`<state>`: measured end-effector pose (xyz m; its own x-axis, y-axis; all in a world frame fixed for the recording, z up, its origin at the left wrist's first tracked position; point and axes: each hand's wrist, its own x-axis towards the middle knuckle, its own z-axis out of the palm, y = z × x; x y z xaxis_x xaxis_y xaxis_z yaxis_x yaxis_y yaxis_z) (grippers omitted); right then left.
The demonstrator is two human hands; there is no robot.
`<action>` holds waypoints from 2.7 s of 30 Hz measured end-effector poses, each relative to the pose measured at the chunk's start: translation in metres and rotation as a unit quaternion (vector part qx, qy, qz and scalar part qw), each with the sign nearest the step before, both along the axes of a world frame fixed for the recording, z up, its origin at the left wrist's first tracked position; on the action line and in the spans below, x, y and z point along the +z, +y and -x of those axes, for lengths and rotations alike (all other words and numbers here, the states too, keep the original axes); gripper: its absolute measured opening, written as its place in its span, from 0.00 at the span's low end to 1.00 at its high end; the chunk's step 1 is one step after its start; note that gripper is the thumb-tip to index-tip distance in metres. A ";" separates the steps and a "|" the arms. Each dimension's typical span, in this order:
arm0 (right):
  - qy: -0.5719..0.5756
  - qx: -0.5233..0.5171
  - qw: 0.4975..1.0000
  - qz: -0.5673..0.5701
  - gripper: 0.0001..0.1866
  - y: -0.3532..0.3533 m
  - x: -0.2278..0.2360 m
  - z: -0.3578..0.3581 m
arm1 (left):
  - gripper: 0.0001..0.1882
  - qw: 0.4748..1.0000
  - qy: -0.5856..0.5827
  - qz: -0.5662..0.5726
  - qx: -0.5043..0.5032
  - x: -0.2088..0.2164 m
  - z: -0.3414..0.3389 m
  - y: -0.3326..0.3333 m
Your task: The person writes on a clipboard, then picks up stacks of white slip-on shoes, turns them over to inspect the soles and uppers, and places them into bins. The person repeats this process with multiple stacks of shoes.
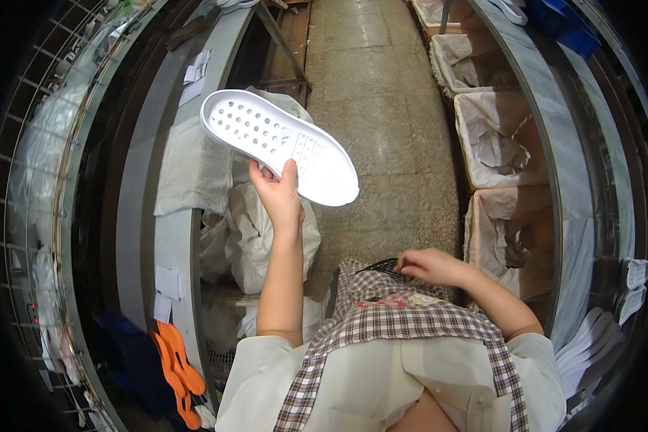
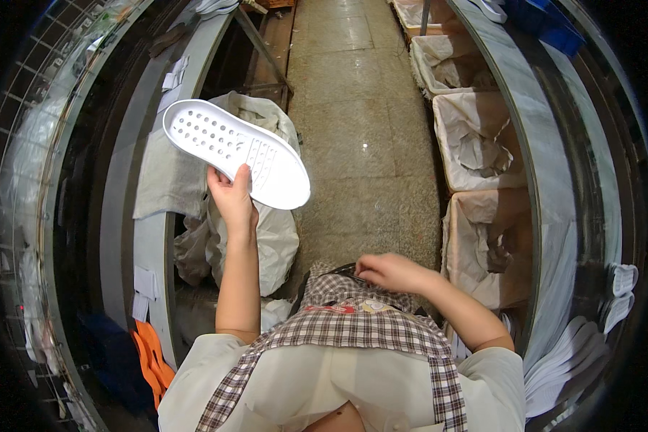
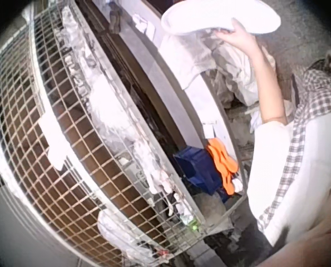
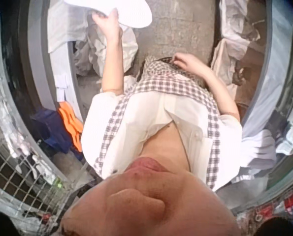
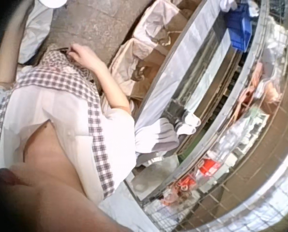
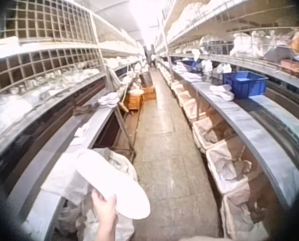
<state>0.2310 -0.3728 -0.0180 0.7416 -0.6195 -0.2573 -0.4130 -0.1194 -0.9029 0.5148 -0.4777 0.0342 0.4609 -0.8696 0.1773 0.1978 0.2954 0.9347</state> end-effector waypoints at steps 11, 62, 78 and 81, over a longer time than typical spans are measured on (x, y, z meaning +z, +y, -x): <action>0.398 0.297 0.868 0.019 0.13 -0.135 -0.130 -0.087 | 0.35 0.995 0.087 -0.025 0.029 -0.032 -0.107 -0.251; -0.154 -0.911 0.230 0.304 0.16 0.102 -0.006 0.482 | 0.28 0.530 -0.446 0.023 -0.721 -0.142 0.404 0.079; -0.439 -0.879 0.057 0.176 0.18 0.058 0.021 0.700 | 0.26 0.618 -0.513 -0.293 -0.519 -0.194 0.210 0.122; -0.512 -0.835 0.105 0.170 0.18 0.036 0.026 0.639 | 0.25 0.630 -0.503 -0.234 -0.544 -0.180 0.238 0.102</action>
<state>-0.4078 -0.3364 0.0084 -0.9443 0.0506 -0.3250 0.1787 -0.7507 -0.6360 0.2766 -0.3757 -0.1458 -0.5932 -0.6394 -0.4891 -0.7160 0.1415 0.6836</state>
